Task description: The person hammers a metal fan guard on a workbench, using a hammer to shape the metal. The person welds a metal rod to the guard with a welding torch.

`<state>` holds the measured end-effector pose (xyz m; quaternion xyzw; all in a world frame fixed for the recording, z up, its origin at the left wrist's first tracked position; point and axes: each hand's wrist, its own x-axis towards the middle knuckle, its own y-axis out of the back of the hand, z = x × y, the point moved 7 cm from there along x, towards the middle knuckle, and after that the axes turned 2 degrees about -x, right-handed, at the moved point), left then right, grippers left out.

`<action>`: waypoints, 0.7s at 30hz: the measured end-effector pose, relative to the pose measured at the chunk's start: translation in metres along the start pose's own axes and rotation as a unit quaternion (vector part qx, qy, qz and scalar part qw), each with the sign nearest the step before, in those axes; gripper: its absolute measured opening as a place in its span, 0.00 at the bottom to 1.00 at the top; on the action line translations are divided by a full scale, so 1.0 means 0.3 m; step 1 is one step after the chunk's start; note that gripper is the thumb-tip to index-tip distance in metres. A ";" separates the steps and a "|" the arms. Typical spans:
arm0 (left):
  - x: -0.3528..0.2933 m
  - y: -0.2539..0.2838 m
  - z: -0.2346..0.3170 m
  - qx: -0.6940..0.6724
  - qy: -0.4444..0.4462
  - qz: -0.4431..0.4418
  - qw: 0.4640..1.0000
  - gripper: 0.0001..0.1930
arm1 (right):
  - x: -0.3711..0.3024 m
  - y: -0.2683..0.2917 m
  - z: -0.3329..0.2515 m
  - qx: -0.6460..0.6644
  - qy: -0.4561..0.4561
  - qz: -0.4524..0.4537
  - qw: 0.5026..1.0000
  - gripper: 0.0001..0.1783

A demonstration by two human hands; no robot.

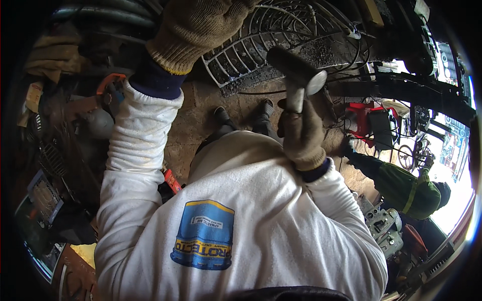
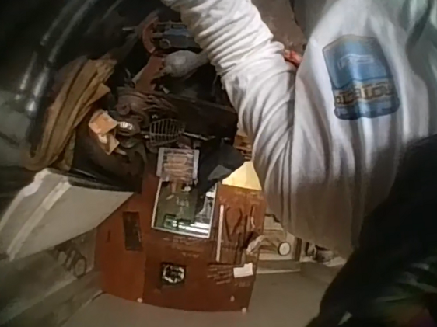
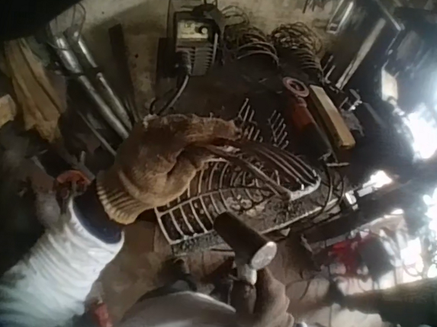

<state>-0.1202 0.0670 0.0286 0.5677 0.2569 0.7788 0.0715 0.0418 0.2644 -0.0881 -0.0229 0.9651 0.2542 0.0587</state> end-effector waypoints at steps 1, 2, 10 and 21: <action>-0.006 -0.004 -0.001 0.001 -0.007 0.006 1.000 0.15 | -0.007 -0.010 0.035 0.000 -0.003 0.008 1.000 0.17; -0.007 -0.001 0.001 0.005 -0.014 0.013 1.000 0.15 | 0.009 -0.031 0.046 -0.212 -0.033 -0.042 0.976 0.15; -0.020 -0.011 -0.022 0.002 -0.002 0.011 1.000 0.16 | -0.005 0.030 -0.011 -0.056 -0.061 -0.020 0.996 0.14; 0.011 0.000 0.028 -0.002 -0.016 0.009 1.000 0.18 | -0.002 0.020 0.003 -0.036 -0.105 -0.042 0.993 0.16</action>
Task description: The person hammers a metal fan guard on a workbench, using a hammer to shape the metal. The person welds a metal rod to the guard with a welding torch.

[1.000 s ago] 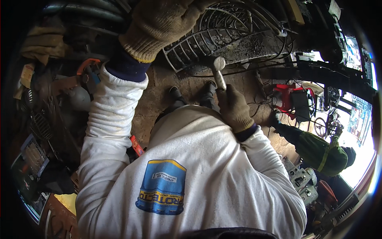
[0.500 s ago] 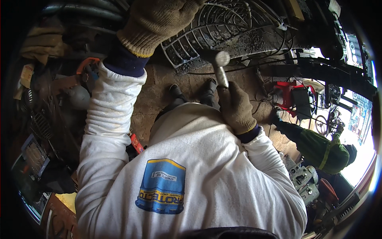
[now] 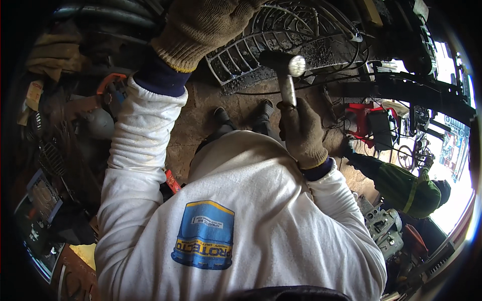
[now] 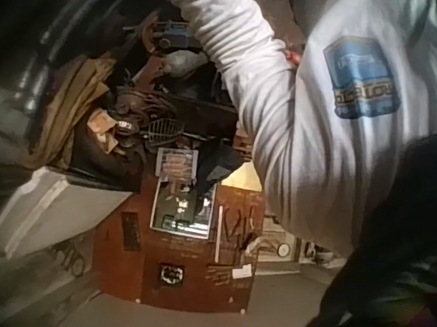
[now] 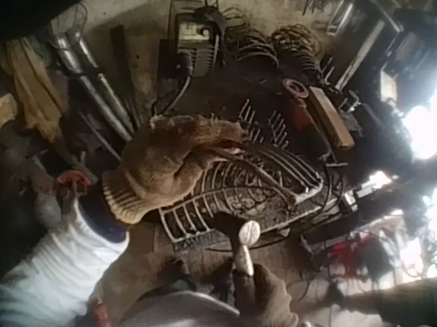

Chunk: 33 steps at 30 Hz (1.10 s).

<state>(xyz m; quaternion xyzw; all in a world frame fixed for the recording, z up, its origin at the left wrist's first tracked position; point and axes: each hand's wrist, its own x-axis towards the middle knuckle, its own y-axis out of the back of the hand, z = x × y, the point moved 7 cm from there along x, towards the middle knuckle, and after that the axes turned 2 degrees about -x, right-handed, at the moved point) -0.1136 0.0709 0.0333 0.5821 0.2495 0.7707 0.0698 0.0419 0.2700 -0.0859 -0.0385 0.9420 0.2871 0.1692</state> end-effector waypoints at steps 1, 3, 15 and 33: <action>-0.006 -0.003 -0.011 -0.013 -0.001 0.012 1.000 0.17 | -0.001 0.007 -0.024 0.009 0.042 0.005 0.999 0.14; -0.015 0.001 -0.016 -0.028 -0.001 0.025 0.999 0.16 | -0.011 -0.004 -0.034 0.039 0.086 0.014 0.995 0.15; -0.046 0.006 -0.052 -0.070 -0.008 0.061 0.996 0.16 | -0.014 -0.018 -0.055 0.054 0.071 -0.006 0.996 0.18; -0.020 -0.015 -0.002 -0.073 0.036 -0.016 0.997 0.25 | -0.003 -0.031 0.017 -0.168 -0.024 -0.055 0.984 0.19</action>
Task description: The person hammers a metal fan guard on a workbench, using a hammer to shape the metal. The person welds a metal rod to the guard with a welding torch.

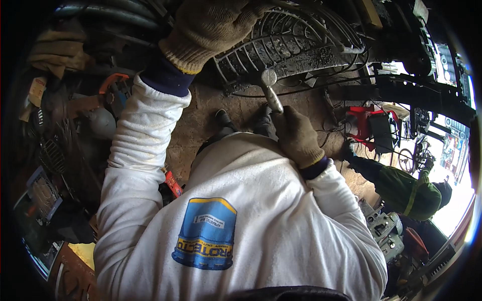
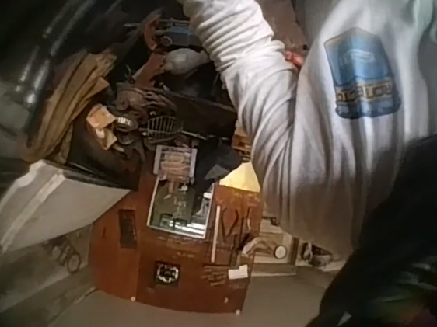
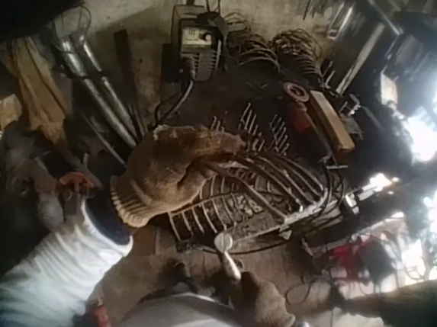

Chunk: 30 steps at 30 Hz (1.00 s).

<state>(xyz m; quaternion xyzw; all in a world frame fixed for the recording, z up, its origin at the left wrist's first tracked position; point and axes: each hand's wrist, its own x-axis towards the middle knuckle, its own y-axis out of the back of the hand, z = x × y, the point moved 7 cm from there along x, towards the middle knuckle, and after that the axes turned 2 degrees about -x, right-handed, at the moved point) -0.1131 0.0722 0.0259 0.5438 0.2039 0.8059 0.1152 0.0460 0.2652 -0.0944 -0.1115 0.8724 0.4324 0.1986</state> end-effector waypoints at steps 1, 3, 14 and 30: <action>0.006 0.013 0.013 0.025 -0.028 0.016 0.999 0.25 | -0.002 0.001 -0.002 0.043 -0.007 -0.031 0.999 0.20; -0.012 0.012 0.018 0.049 -0.051 0.033 0.997 0.24 | -0.011 0.023 -0.016 0.069 -0.007 -0.018 0.997 0.19; -0.025 0.014 0.018 0.033 -0.052 0.051 0.997 0.16 | 0.010 -0.030 0.006 -0.052 0.050 -0.017 0.997 0.13; -0.028 0.035 0.035 0.121 -0.043 0.059 0.990 0.17 | -0.033 -0.024 0.149 0.115 -0.009 0.035 0.993 0.17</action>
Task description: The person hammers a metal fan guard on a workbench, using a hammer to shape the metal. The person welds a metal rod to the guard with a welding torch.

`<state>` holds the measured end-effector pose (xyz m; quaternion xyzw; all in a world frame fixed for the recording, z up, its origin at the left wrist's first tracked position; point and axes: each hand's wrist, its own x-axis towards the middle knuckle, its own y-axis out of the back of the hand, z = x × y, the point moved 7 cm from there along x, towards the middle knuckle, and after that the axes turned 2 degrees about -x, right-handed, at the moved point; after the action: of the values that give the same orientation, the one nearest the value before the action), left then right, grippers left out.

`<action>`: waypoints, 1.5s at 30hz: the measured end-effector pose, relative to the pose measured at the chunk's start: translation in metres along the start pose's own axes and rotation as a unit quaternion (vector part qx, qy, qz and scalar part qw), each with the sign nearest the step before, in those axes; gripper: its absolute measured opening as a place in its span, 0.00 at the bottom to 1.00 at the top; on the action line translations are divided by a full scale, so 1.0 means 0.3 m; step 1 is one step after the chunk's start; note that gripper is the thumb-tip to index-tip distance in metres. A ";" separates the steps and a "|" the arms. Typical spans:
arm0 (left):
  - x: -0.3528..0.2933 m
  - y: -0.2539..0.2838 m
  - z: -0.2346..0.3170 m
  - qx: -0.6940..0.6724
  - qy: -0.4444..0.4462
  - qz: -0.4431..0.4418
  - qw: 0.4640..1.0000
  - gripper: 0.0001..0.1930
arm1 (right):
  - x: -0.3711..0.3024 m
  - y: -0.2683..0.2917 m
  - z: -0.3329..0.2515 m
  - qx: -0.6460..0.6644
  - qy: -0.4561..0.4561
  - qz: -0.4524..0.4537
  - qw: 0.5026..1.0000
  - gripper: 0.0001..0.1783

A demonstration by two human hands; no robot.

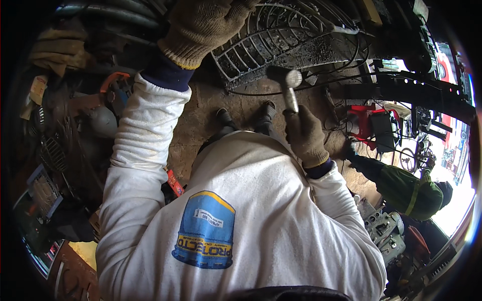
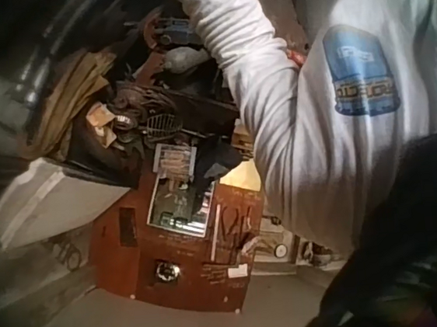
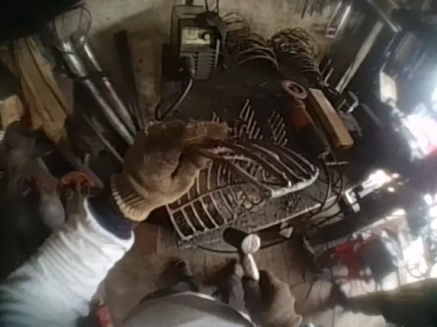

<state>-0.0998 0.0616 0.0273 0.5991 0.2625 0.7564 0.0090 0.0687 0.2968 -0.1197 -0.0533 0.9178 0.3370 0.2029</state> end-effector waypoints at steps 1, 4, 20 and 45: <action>0.009 0.003 0.008 0.012 0.021 -0.020 1.000 0.17 | -0.002 0.006 0.043 0.092 -0.045 -0.002 0.995 0.19; -0.022 -0.007 -0.031 0.005 0.045 -0.025 0.999 0.15 | -0.020 0.051 0.094 0.180 -0.051 0.063 0.980 0.16; 0.002 -0.020 -0.009 -0.021 -0.026 -0.010 0.999 0.17 | 0.019 -0.017 -0.188 -0.060 0.150 -0.017 0.987 0.18; 0.002 -0.008 0.045 0.032 -0.008 -0.022 0.999 0.14 | 0.031 0.219 0.186 0.246 -0.094 0.132 0.956 0.15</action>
<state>-0.0883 0.0691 0.0287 0.5988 0.2999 0.7426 0.0083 0.0636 0.3832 -0.1227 0.1520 0.9480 0.1277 0.2489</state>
